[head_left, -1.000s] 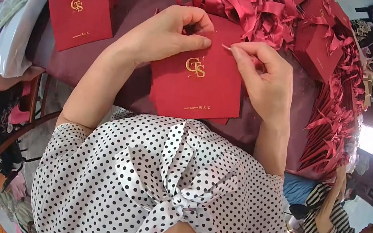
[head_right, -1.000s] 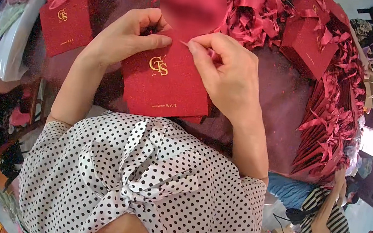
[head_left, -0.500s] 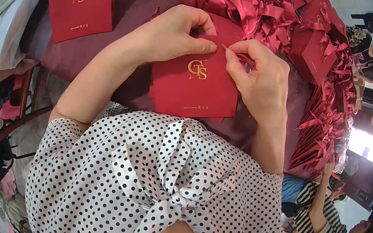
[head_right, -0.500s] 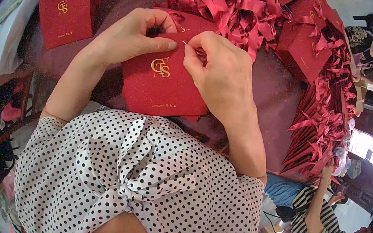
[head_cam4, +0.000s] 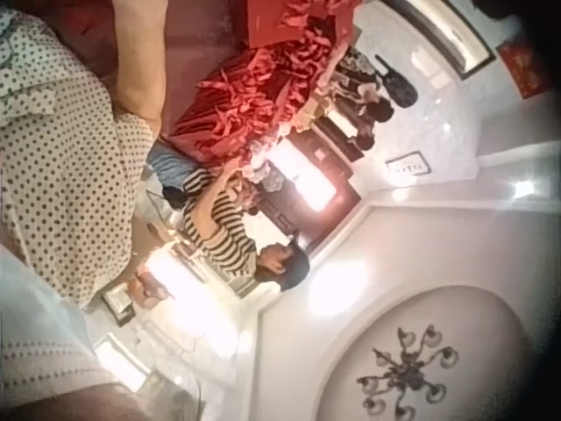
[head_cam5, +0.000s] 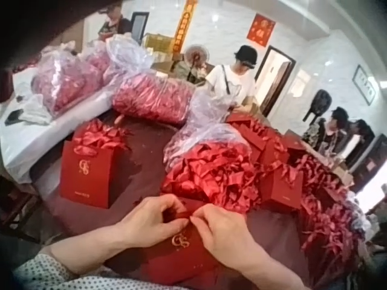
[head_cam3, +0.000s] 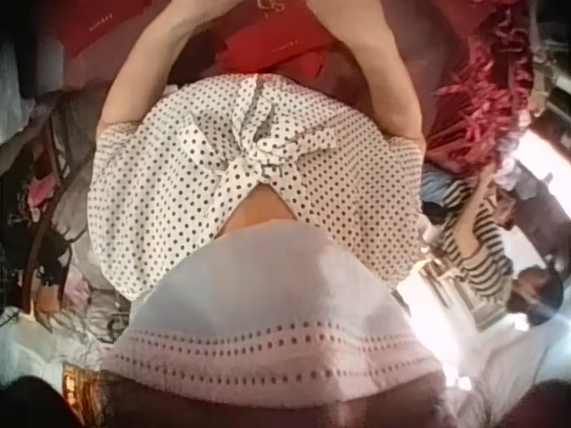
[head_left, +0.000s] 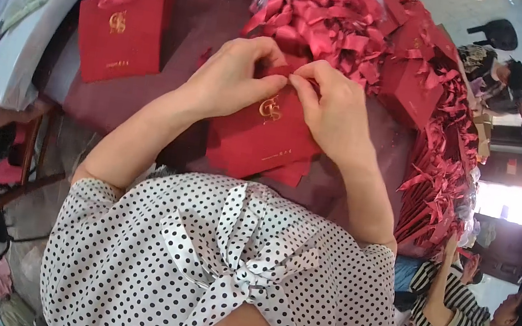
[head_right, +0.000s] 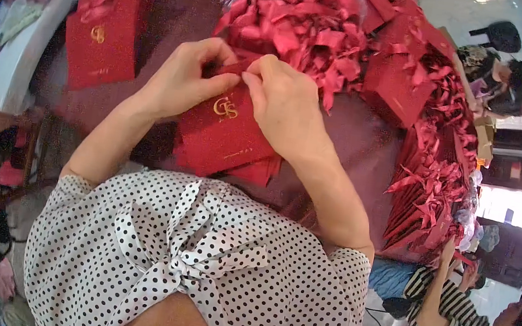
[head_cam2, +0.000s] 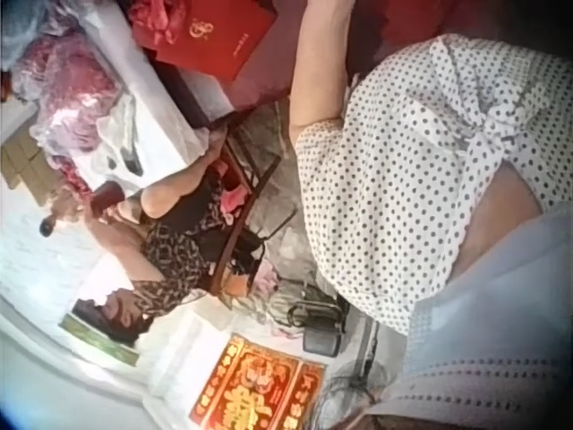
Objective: The person threads decorative ribbons into small red gift bags by hand at an assembly table.
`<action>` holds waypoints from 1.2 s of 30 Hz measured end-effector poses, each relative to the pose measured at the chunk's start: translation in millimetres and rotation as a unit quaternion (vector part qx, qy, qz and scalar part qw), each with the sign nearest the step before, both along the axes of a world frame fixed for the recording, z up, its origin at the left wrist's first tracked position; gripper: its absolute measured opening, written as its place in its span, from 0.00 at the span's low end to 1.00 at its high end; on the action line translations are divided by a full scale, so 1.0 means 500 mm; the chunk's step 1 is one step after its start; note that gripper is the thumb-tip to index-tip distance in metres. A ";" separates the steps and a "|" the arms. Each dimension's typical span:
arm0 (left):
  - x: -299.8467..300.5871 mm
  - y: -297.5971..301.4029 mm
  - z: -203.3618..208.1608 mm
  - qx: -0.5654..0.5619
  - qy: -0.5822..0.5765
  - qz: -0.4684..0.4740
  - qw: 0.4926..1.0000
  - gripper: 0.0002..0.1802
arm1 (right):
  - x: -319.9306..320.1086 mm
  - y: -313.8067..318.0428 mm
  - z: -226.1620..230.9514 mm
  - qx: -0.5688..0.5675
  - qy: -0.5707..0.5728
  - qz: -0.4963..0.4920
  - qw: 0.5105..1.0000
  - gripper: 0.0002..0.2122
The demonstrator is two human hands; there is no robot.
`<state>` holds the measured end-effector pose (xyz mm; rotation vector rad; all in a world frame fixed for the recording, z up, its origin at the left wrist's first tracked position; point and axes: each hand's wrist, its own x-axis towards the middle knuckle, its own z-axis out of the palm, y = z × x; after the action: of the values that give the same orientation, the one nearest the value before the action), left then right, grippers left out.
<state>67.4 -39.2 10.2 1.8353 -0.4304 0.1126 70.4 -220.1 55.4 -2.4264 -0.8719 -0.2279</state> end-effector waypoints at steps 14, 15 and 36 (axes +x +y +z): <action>-0.029 0.008 0.028 -0.043 0.104 -0.039 0.993 0.06 | -0.018 -0.019 -0.033 0.096 0.022 0.072 0.993 0.06; -0.033 0.008 0.031 0.009 0.068 -0.027 0.997 0.06 | -0.026 -0.018 -0.039 0.084 -0.011 0.074 0.994 0.06; -0.031 -0.007 0.040 0.090 0.053 -0.250 0.963 0.09 | -0.071 -0.070 0.014 0.112 0.111 0.103 0.982 0.08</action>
<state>52.1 -42.5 30.1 1.8433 -0.8347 -0.3812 34.9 -255.3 62.2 -2.0896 -0.9325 0.0223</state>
